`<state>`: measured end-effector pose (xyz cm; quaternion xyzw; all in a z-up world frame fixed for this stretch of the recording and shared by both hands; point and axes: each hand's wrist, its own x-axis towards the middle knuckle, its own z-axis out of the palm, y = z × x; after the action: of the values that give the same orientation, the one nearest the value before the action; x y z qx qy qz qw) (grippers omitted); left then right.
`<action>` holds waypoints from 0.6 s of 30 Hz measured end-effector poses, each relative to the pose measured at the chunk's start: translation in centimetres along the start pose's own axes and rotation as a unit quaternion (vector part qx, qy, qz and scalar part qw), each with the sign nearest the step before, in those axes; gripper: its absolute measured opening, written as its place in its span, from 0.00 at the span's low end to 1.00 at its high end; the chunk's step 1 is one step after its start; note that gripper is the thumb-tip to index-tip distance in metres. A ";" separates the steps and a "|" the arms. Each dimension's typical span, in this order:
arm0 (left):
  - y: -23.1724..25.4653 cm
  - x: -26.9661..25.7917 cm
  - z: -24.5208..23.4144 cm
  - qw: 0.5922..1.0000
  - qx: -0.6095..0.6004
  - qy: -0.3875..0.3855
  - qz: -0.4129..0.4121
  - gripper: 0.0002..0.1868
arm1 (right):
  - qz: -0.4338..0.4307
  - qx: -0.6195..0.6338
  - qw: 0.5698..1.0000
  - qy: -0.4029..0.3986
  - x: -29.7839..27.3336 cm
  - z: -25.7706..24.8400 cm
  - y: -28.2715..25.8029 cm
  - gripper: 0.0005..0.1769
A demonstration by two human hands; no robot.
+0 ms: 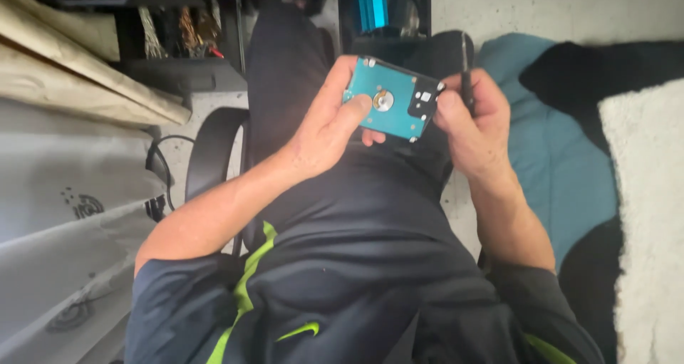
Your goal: Removing screws and disassembling a computer hard drive.
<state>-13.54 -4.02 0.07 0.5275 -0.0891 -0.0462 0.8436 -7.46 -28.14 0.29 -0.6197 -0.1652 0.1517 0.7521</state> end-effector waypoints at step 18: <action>-0.8 -1.7 0.0 0.991 -0.123 -0.039 -0.032 0.19 | -0.032 0.029 0.999 -0.015 -1.1 0.5 0.2 0.09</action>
<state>-15.17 -4.09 -0.80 0.4205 -0.0983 -0.1045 0.8959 -8.67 -28.14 0.14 -0.5896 -0.1918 0.1418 0.7717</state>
